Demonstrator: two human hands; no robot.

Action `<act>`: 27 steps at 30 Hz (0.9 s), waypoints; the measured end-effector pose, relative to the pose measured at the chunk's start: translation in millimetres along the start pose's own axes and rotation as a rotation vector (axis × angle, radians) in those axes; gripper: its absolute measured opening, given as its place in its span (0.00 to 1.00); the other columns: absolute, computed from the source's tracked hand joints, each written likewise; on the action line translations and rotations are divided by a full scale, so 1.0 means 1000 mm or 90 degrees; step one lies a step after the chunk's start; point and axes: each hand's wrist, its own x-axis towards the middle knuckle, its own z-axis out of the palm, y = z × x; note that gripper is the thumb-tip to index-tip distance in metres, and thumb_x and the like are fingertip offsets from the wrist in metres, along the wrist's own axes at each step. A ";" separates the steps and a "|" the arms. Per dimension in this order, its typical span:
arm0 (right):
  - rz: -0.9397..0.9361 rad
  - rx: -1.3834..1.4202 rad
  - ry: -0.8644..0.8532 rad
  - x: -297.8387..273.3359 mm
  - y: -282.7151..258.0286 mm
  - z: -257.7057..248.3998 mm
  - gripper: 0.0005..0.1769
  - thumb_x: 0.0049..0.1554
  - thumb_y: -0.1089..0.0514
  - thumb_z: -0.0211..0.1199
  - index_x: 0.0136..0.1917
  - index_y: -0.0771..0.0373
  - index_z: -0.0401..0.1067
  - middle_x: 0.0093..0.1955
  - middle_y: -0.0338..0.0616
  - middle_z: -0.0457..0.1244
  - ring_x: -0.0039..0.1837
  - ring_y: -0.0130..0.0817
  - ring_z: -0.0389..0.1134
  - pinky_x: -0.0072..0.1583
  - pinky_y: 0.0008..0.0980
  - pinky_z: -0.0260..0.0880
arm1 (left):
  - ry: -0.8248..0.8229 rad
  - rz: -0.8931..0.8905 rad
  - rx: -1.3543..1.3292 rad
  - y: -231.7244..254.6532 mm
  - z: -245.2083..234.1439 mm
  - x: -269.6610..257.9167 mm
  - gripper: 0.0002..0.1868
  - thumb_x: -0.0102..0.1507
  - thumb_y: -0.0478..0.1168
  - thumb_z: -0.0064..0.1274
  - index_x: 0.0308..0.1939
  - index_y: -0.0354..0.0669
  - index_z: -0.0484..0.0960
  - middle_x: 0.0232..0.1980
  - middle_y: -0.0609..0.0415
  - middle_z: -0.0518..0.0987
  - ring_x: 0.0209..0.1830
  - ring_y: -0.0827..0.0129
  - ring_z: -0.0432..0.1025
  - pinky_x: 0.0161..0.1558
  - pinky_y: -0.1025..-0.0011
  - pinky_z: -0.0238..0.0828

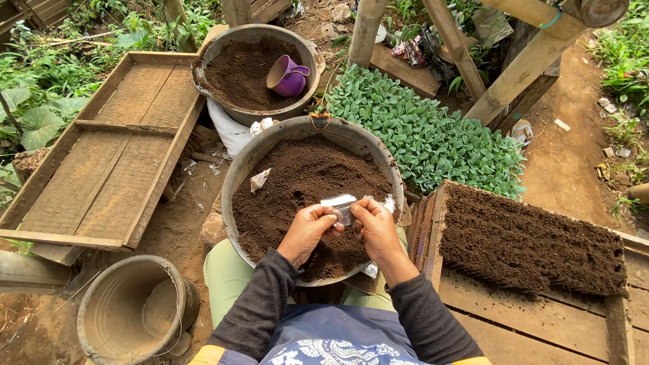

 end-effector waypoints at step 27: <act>-0.187 -0.511 -0.125 -0.012 -0.010 0.022 0.04 0.53 0.64 0.59 0.39 0.62 0.74 0.35 0.43 0.66 0.38 0.30 0.66 0.42 0.26 0.66 | 0.089 0.164 0.401 0.056 0.002 -0.026 0.02 0.58 0.32 0.52 0.32 0.41 0.80 0.37 0.55 0.64 0.43 0.68 0.61 0.47 0.69 0.62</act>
